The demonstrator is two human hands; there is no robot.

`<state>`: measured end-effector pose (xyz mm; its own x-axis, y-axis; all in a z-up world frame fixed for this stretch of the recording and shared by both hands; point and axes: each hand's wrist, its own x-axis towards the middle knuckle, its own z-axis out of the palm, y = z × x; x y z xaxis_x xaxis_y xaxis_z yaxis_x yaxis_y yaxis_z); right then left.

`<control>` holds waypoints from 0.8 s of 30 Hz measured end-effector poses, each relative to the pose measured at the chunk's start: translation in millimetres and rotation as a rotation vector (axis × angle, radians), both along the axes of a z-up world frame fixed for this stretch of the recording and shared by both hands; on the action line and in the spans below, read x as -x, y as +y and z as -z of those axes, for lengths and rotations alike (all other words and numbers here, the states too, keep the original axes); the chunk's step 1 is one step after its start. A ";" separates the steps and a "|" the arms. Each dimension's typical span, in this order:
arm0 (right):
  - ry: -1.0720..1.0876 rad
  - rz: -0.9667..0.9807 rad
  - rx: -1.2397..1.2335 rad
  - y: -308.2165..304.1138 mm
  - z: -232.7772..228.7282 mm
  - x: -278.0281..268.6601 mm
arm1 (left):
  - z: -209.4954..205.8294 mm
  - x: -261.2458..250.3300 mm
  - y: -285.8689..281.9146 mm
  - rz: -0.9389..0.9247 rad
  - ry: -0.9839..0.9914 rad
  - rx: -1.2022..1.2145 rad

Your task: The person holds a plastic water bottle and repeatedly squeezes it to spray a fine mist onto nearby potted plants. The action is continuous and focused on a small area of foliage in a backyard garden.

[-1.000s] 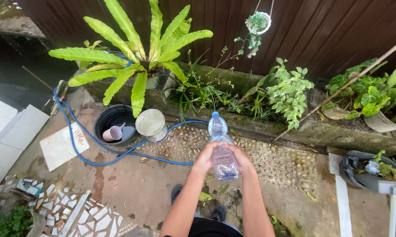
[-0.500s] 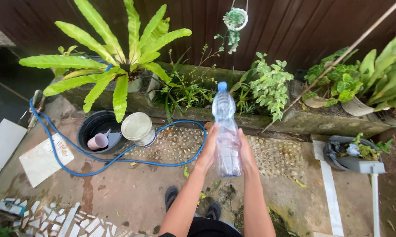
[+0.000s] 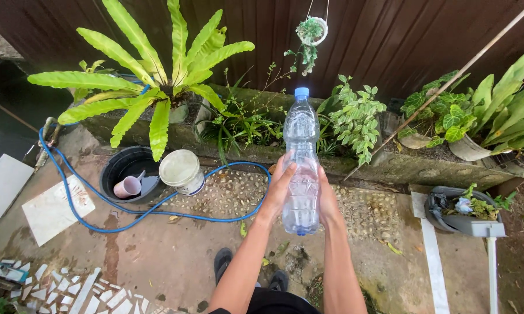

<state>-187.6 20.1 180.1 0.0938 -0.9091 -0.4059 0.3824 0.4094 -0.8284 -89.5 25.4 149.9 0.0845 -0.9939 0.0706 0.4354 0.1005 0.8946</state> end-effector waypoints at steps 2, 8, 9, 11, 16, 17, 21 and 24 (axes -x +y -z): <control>-0.013 -0.016 0.002 -0.8 2.0 0.3 | -4.9 4.6 3.0 -0.005 -0.004 -0.005; -0.023 -0.054 0.022 1.6 2.4 -1.8 | -38.4 -2.1 19.4 0.048 -0.039 -0.075; -0.025 -0.061 0.033 2.2 -2.5 -3.9 | -39.9 -2.7 20.4 0.058 -0.053 -0.082; -0.064 -0.047 0.034 0.1 13.1 -4.5 | -25.3 -5.7 9.9 0.075 -0.043 -0.094; -0.153 0.005 0.006 -27.8 75.1 -6.3 | -10.2 -18.0 -10.4 0.103 0.049 -0.203; -0.159 -0.003 -0.022 -27.2 68.2 -10.2 | -24.9 -19.1 -5.3 0.064 0.065 -0.257; -0.132 -0.022 -0.129 -50.1 101.9 -16.0 | 21.1 -25.6 -36.5 0.053 0.174 -0.481; 0.002 -0.004 -0.240 -48.2 65.0 -22.5 | 33.9 -37.1 -49.1 0.175 0.366 -0.592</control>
<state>-165.1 -28.1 115.1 0.0960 -0.7863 -0.6103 0.3785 0.5959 -0.7083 -52.4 -23.7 116.0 -0.1642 -0.8577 -0.4872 0.6837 -0.4550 0.5706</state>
